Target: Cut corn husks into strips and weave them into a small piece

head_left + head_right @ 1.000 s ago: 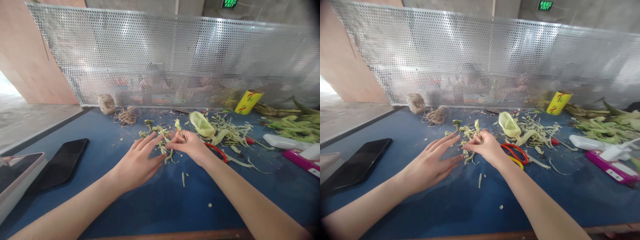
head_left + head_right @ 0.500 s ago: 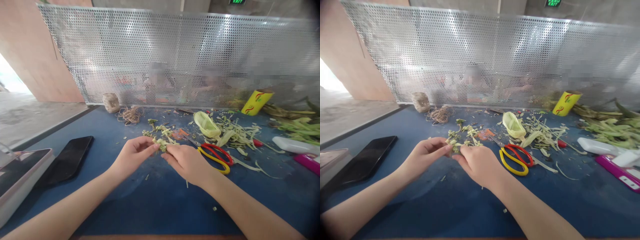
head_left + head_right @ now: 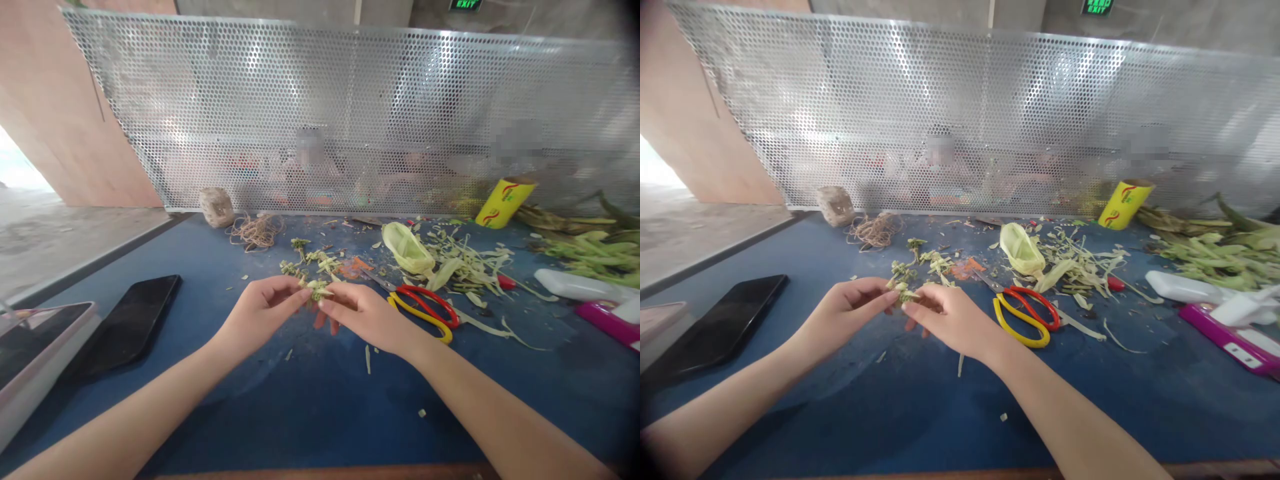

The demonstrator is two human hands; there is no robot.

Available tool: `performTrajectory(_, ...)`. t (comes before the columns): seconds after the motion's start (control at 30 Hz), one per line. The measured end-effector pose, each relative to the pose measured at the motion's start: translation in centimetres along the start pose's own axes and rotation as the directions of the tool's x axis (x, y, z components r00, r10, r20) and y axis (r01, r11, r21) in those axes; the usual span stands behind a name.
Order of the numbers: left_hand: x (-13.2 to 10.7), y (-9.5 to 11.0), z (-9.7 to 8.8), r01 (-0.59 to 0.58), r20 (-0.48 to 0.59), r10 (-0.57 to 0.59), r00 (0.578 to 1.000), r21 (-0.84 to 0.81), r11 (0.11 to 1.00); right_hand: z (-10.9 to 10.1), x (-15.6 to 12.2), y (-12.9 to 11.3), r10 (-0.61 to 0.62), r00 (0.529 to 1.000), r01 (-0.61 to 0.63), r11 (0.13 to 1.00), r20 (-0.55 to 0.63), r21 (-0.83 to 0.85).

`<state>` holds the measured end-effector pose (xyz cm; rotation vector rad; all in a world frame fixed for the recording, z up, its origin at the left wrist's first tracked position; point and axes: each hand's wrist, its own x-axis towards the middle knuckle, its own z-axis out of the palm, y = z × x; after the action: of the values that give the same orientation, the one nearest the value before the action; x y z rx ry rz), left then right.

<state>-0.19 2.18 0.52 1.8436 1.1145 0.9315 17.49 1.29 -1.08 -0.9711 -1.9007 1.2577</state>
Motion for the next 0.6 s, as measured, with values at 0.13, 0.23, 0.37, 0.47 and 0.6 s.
performTrajectory(0.13, -0.19, -0.05, 0.13, -0.004, 0.007, 0.004, 1.0, -0.011, 1.0, 0.17, 0.24, 0.07, -0.014, 0.999, 0.014, 1.0, -0.037, -0.011)
performTrajectory(0.23, -0.29, -0.18, 0.13, -0.037, 0.013, 0.037, 0.999, -0.021, 0.999, 0.21, 0.26, -0.01, -0.005, 1.0, 0.005, 1.0, -0.025, 0.023)
performTrajectory(0.37, -0.33, -0.22, 0.14, -0.079, 0.048, 0.079, 0.996, -0.004, 0.997, 0.41, 0.15, -0.04, 0.019, 1.0, -0.018, 0.996, -0.013, 0.083)
performTrajectory(0.47, -0.28, -0.12, 0.25, -0.079, 0.062, 0.078, 0.995, 0.007, 0.997, 0.38, 0.14, 0.05, 0.025, 1.0, -0.025, 0.993, 0.002, 0.112)
performTrajectory(0.6, 0.09, -0.42, 0.33, -0.051, 0.047, 0.048, 0.998, 0.061, 0.997, -0.47, 0.15, 0.44, 0.065, 0.996, -0.067, 0.997, -0.054, -0.036)
